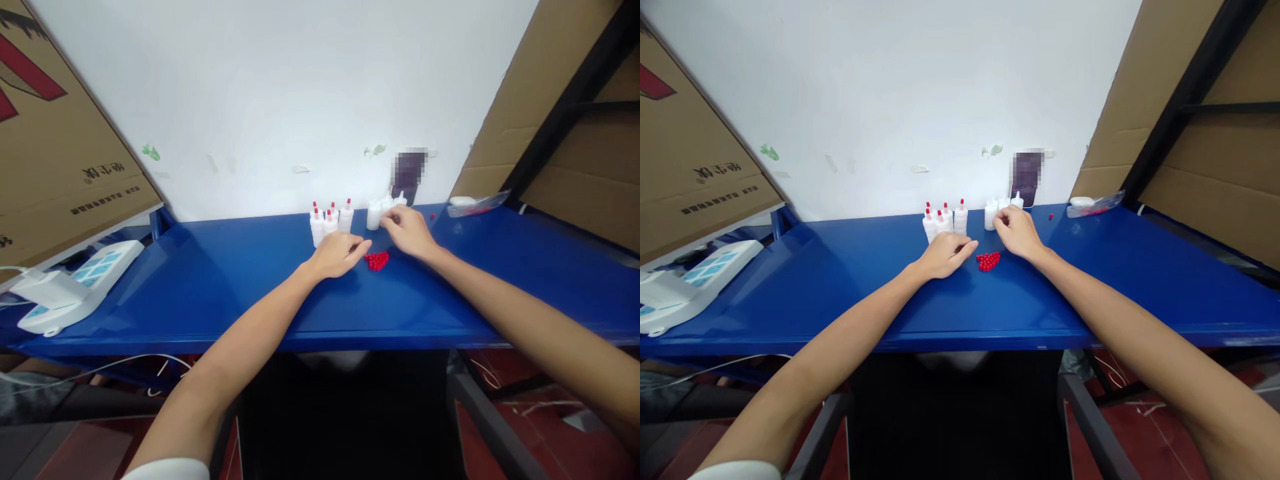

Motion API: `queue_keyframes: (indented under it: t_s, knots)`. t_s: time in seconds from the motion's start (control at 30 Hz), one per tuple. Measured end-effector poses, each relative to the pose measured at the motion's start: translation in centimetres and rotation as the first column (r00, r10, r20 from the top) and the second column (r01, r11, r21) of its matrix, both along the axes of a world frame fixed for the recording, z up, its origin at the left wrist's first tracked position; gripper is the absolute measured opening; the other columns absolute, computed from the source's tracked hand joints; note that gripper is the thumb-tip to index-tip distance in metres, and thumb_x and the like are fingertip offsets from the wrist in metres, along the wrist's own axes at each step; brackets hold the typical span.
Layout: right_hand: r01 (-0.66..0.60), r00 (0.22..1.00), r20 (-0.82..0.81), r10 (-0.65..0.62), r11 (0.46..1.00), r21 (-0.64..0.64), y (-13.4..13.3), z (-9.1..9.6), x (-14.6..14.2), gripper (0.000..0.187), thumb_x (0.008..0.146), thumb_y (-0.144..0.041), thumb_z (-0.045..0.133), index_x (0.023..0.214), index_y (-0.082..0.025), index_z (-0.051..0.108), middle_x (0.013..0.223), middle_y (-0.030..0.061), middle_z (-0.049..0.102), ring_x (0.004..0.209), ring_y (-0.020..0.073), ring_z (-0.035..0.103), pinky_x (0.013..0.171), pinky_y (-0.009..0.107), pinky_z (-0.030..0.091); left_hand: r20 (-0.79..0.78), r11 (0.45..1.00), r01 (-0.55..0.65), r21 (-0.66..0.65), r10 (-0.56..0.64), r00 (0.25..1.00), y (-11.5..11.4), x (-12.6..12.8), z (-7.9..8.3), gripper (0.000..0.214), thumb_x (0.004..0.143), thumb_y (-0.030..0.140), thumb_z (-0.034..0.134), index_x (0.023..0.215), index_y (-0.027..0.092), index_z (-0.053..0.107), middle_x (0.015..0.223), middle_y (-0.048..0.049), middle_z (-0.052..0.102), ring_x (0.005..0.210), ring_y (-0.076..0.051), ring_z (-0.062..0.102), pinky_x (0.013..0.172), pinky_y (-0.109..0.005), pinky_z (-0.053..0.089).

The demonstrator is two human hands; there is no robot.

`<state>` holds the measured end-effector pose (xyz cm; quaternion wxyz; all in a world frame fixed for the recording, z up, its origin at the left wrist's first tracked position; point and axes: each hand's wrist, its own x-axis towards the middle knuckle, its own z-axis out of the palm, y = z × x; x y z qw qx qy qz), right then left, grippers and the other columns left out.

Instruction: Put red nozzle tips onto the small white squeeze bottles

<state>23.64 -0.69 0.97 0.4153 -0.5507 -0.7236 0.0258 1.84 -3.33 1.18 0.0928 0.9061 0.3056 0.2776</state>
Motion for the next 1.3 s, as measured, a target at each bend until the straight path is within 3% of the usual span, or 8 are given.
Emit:
queue_keyframes:
  t_s: [0.13, 0.37, 0.53, 0.77, 0.9, 1.03, 1.17, 1.3]
  knots:
    - [0.030, 0.999, -0.024, -0.032, 0.997, -0.068, 0.7, -0.5, 0.9, 0.014, 0.081, -0.026, 0.056, 0.091, -0.021, 0.065, 0.077, 0.0038, 0.069, 0.069, 0.0214, 0.062, 0.070, 0.034, 0.044, -0.021, 0.999, -0.023, -0.025, 0.022, 1.000, 0.1, -0.2, 0.0, 0.050, 0.101, 0.041, 0.042, 0.057, 0.018, 0.048, 0.054, 0.0013, 0.048, 0.053, -0.011, 0.040, 0.059, -0.031, 0.028]
    - [-0.041, 0.997, 0.052, 0.049, 0.990, -0.133, 1.2, -1.3, 1.4, 0.062, 0.083, -0.031, 0.057, 0.144, -0.020, 0.050, 0.076, 0.0031, 0.070, 0.072, 0.0266, 0.066, 0.071, 0.038, 0.049, -0.072, 0.996, -0.087, -0.024, 0.085, 0.994, 0.6, -0.4, -0.3, 0.049, 0.098, 0.044, 0.045, 0.056, 0.019, 0.045, 0.053, 0.0007, 0.048, 0.053, -0.012, 0.041, 0.057, -0.031, 0.027]
    - [-0.076, 0.993, 0.070, 0.091, 0.977, -0.197, 1.9, -1.7, 1.5, 0.075, 0.084, -0.033, 0.058, 0.155, -0.018, 0.039, 0.069, 0.0019, 0.070, 0.069, 0.0276, 0.067, 0.072, 0.041, 0.052, -0.088, 0.997, -0.066, -0.025, 0.064, 0.994, 0.8, -0.5, -0.4, 0.048, 0.098, 0.042, 0.045, 0.055, 0.019, 0.046, 0.052, 0.0013, 0.046, 0.051, -0.012, 0.038, 0.057, -0.032, 0.026]
    - [-0.104, 0.994, 0.022, 0.111, 0.973, -0.208, 1.2, -1.1, 1.2, 0.062, 0.083, -0.032, 0.056, 0.143, -0.019, 0.052, 0.054, -0.0048, 0.057, 0.056, 0.0225, 0.057, 0.067, 0.038, 0.048, -0.083, 0.997, -0.067, -0.040, 0.064, 0.994, 0.9, -0.5, -0.5, 0.047, 0.098, 0.042, 0.045, 0.057, 0.019, 0.047, 0.052, 0.0016, 0.045, 0.052, -0.012, 0.038, 0.057, -0.032, 0.025]
    - [-0.122, 0.990, -0.090, 0.109, 0.982, -0.144, 0.7, -0.7, 1.0, 0.038, 0.084, -0.031, 0.054, 0.120, -0.022, 0.062, 0.052, -0.0058, 0.050, 0.052, 0.0193, 0.051, 0.062, 0.034, 0.043, -0.090, 0.999, -0.041, -0.033, 0.038, 0.995, 0.8, -0.4, -0.5, 0.042, 0.098, 0.037, 0.043, 0.061, 0.019, 0.050, 0.056, 0.0007, 0.051, 0.054, -0.013, 0.042, 0.059, -0.031, 0.028]
    - [-0.125, 0.971, -0.216, 0.103, 0.988, -0.093, 0.5, -0.5, 0.7, 0.017, 0.089, -0.035, 0.049, 0.094, -0.024, 0.061, 0.054, -0.0042, 0.051, 0.049, 0.0168, 0.044, 0.057, 0.032, 0.037, -0.121, 0.999, -0.047, 0.000, 0.047, 0.991, 0.4, -0.2, -0.4, 0.034, 0.096, 0.027, 0.039, 0.067, 0.019, 0.055, 0.063, -0.0013, 0.058, 0.060, -0.015, 0.049, 0.063, -0.032, 0.035]
    - [-0.046, 0.977, -0.208, 0.047, 0.999, 0.009, 0.0, -0.1, 0.4, 0.021, 0.083, -0.044, 0.060, 0.079, -0.024, 0.059, 0.050, -0.0049, 0.043, 0.049, 0.0152, 0.039, 0.057, 0.032, 0.036, -0.096, 0.998, -0.021, 0.053, 0.026, 0.995, 0.1, 0.0, -0.4, 0.028, 0.097, 0.026, 0.039, 0.084, 0.018, 0.063, 0.081, -0.0046, 0.067, 0.075, -0.018, 0.059, 0.072, -0.032, 0.045]
    - [0.057, 0.979, -0.201, -0.045, 0.997, 0.055, -0.4, 0.2, 0.7, 0.030, 0.074, -0.052, 0.071, 0.078, -0.024, 0.063, 0.049, -0.0047, 0.042, 0.049, 0.0158, 0.041, 0.057, 0.033, 0.036, -0.125, 0.997, 0.017, 0.076, -0.008, 0.992, 0.3, 0.2, -0.9, 0.031, 0.095, 0.021, 0.040, 0.109, 0.018, 0.066, 0.104, -0.0082, 0.068, 0.093, -0.021, 0.063, 0.085, -0.036, 0.051]
